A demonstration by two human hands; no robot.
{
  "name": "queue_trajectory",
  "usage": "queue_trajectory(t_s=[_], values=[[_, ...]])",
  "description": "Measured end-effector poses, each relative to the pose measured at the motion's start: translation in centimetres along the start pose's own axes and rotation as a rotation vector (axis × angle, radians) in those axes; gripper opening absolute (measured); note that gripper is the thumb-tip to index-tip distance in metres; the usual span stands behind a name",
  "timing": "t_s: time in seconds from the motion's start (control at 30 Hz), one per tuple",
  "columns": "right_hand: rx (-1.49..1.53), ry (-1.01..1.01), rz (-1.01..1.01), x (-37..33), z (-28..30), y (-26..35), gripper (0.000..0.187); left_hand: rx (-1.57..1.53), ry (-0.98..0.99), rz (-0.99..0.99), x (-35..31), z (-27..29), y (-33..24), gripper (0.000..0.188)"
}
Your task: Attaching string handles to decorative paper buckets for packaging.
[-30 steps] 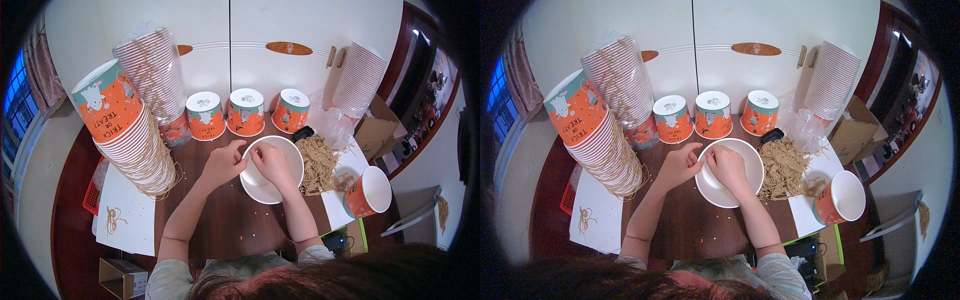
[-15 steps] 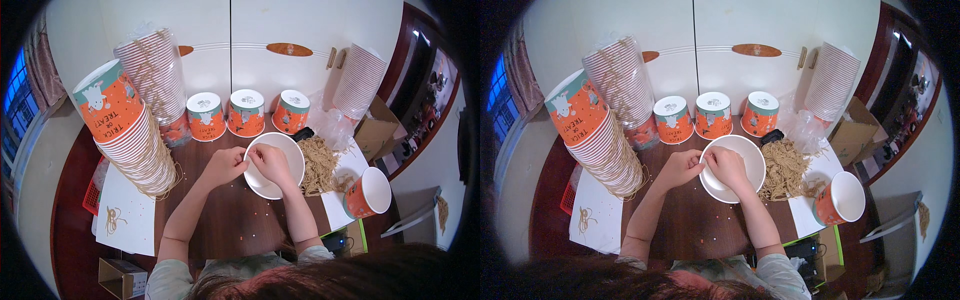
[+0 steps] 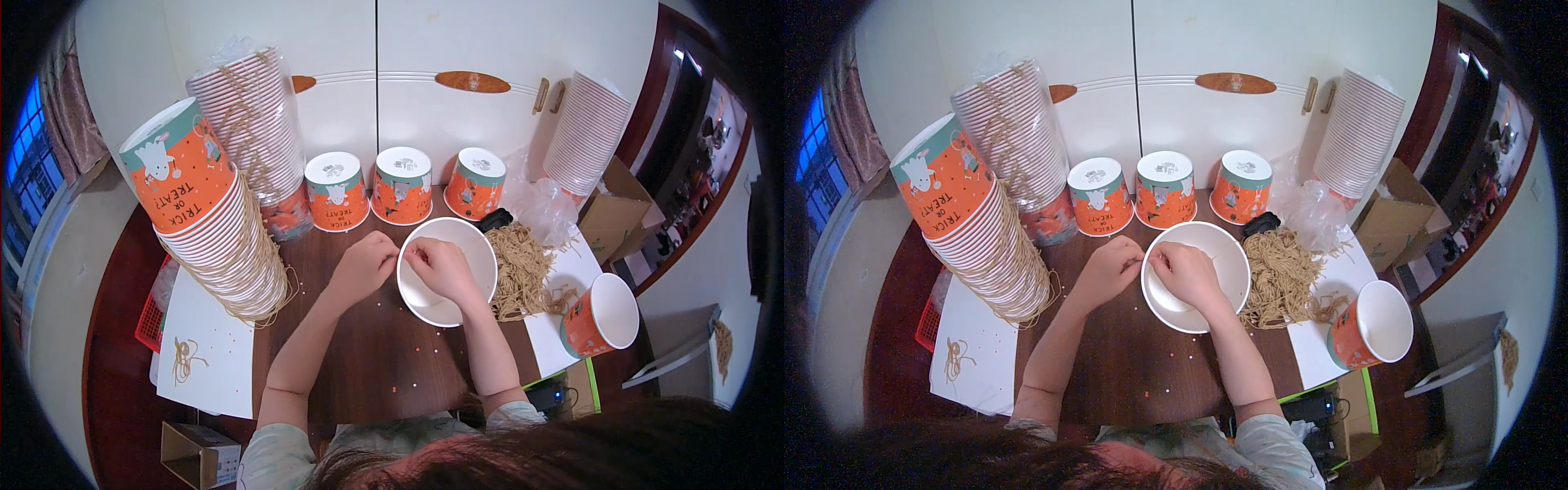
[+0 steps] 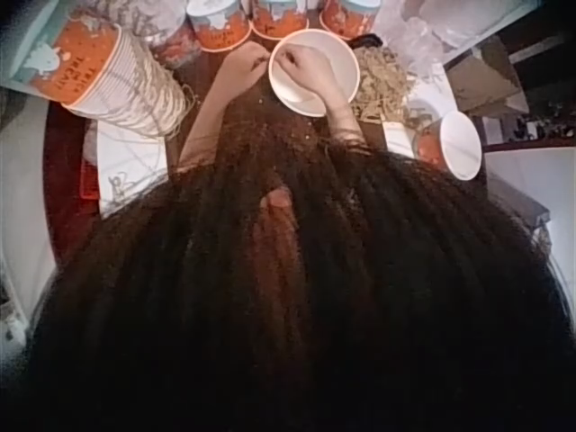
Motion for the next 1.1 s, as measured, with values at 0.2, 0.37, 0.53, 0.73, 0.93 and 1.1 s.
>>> queue_trajectory(t_s=[0.2, 0.37, 0.53, 0.73, 0.93, 1.1], values=[[-0.012, 0.005, 0.001, 0.0, 0.1, -0.4, 0.015, -0.12, 0.13, 0.035, 0.1, 0.0, 0.0, 0.005], [-0.022, 0.044, 0.075, 0.0, 0.0, -0.6, 0.016, -0.424, 0.202, 0.111, -0.3, 0.8, 2.1, 0.004], [-0.078, 0.133, 0.101, -0.2, -1.1, -0.5, 0.017, -0.815, 0.238, 0.185, -0.5, 1.9, 2.5, 0.004], [-0.033, 0.207, 0.118, -0.5, -1.8, 0.1, 0.012, -1.224, 0.207, 0.369, -0.9, 1.7, 2.9, 0.002], [0.329, 0.307, 0.002, -0.7, -1.4, 1.0, 0.01, -0.925, 0.262, 0.512, -1.6, -0.3, 3.7, 0.01], [0.695, 0.273, 0.041, -0.9, -0.7, 0.7, 0.011, -0.635, 0.325, 0.372, -1.1, -1.3, 2.5, 0.014]])
Point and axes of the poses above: each hand's wrist, its own x-axis towards the middle knuckle, its own z-axis out of the back of the hand, y = z × x, the point moved 10 cm from there along x, towards the middle knuckle, and after that the axes turned 6 degrees about x, right-handed, at the moved point
